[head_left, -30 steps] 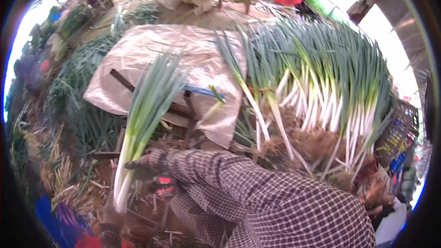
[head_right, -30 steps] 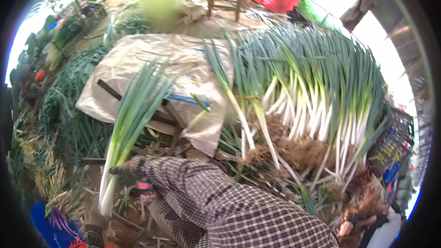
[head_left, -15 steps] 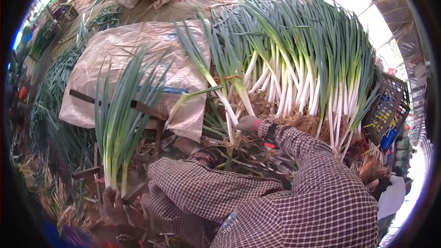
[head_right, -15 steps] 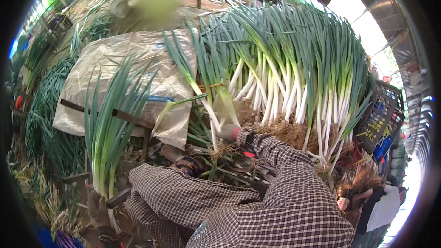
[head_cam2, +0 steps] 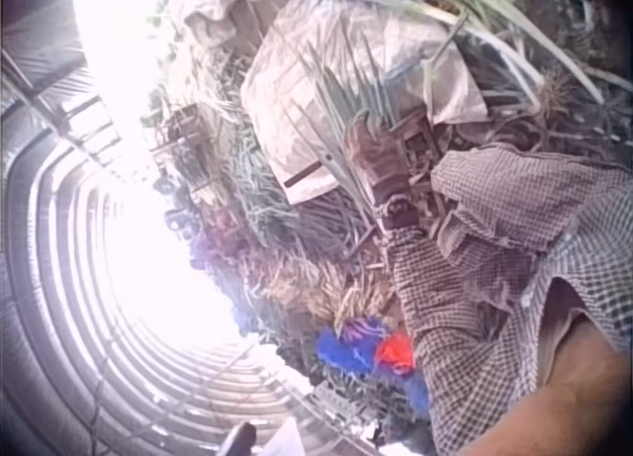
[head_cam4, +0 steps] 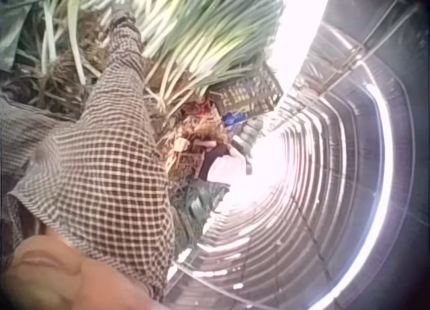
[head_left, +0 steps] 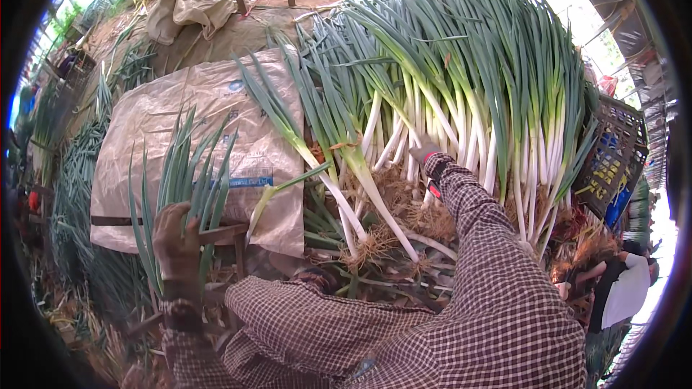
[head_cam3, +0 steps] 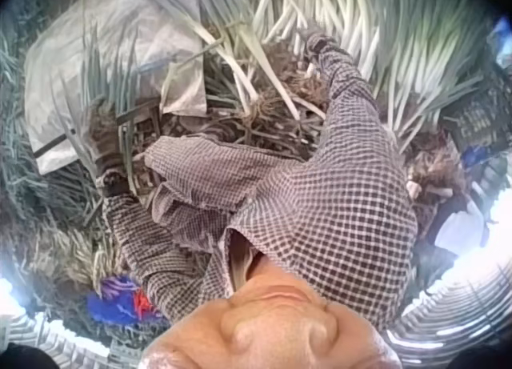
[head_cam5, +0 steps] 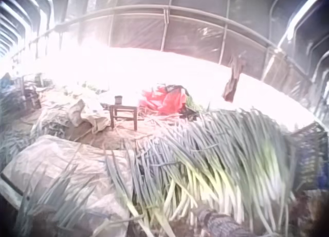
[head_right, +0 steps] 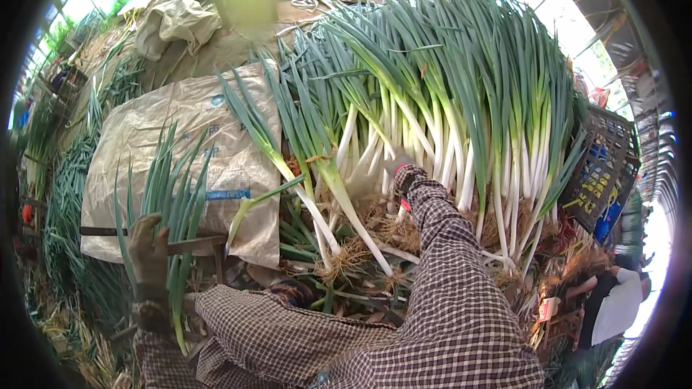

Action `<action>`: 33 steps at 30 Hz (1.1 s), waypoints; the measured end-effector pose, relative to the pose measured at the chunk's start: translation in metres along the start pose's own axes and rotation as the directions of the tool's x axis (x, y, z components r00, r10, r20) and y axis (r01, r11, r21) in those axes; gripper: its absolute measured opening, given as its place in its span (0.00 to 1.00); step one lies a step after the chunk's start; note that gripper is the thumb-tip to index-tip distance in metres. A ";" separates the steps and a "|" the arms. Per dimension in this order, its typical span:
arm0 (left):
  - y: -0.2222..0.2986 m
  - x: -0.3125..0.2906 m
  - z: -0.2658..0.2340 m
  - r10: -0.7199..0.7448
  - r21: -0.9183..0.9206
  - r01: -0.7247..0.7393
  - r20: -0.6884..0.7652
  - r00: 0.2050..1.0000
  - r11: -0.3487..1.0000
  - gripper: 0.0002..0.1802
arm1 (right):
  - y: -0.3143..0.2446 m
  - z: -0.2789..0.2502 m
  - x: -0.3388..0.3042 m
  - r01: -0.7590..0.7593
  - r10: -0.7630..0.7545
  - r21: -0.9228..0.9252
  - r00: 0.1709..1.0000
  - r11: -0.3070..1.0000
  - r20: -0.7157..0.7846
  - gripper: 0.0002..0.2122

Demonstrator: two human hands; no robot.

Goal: Sorting green onions from a pile and placing them into a metal bundling frame for organization.

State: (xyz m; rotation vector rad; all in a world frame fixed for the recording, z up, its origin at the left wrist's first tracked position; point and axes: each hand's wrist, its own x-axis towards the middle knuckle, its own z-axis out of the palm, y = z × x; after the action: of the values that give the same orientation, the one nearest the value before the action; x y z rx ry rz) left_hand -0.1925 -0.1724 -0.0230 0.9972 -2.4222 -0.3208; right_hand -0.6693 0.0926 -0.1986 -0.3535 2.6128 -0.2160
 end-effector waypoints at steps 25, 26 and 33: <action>0.007 0.005 0.017 -0.371 0.026 0.376 0.237 0.898 0.926 0.07 | -0.061 -0.085 0.032 0.358 -0.334 0.102 0.922 0.928 -0.196 0.20; 0.011 0.006 0.019 -0.363 0.013 0.372 0.251 0.897 0.928 0.07 | -0.028 -0.094 0.032 0.318 -0.273 0.121 0.917 0.940 -0.289 0.19; 0.013 0.007 0.017 -0.308 0.024 0.313 0.269 0.913 0.949 0.08 | 0.057 -0.127 0.013 0.025 -0.113 -0.163 0.825 0.986 -0.553 0.20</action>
State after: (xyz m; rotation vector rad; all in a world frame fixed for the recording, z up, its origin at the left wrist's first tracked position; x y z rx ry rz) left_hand -0.2133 -0.1680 -0.0305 1.4150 -2.4841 -0.6271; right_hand -0.7541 0.1548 -0.1066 -0.5005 3.2176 -0.1661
